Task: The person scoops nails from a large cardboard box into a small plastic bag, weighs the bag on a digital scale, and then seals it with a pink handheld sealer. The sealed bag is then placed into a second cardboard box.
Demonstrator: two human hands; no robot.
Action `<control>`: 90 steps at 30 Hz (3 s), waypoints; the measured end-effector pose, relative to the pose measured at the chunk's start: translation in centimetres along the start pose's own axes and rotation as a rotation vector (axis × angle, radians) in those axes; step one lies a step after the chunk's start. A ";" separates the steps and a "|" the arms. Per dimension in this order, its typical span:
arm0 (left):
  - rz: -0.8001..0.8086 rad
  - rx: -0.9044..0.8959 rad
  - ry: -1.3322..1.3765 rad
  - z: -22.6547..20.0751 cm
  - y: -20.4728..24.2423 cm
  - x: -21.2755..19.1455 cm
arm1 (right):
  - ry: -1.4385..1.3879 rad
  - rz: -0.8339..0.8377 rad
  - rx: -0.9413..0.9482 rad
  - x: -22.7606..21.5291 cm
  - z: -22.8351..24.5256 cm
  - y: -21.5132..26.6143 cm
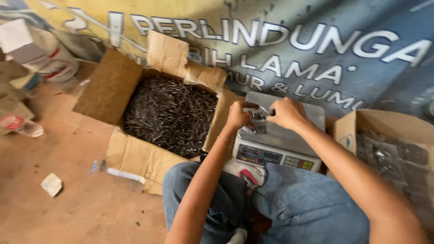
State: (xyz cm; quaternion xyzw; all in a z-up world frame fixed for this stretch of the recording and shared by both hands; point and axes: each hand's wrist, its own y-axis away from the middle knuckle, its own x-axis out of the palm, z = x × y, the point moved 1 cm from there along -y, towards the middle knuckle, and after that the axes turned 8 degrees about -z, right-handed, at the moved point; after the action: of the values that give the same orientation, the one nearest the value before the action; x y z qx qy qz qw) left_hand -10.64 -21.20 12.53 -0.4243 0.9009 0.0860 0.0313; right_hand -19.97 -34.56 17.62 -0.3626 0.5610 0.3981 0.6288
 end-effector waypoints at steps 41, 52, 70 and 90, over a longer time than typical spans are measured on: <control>0.094 0.007 -0.068 5.2 -6.0 5.7 | -0.307 -0.110 0.321 6.2 -5.5 -0.8; 0.055 0.065 -0.182 5.2 -5.9 4.4 | -0.342 -0.075 0.342 5.1 -4.3 -1.2; -0.026 0.214 -0.048 5.8 -4.6 3.6 | -0.327 -0.068 0.315 10.6 -4.7 -1.9; -0.141 0.094 -0.268 11.0 -10.0 8.3 | -0.787 -0.251 0.468 14.5 -10.1 -3.4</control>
State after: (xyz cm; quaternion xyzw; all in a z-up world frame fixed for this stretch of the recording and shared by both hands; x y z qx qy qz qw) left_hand -8.40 -31.75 -0.65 -0.4691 0.8597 0.0972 0.1772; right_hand -20.30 -43.79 2.10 -0.0980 0.3067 0.2889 0.9016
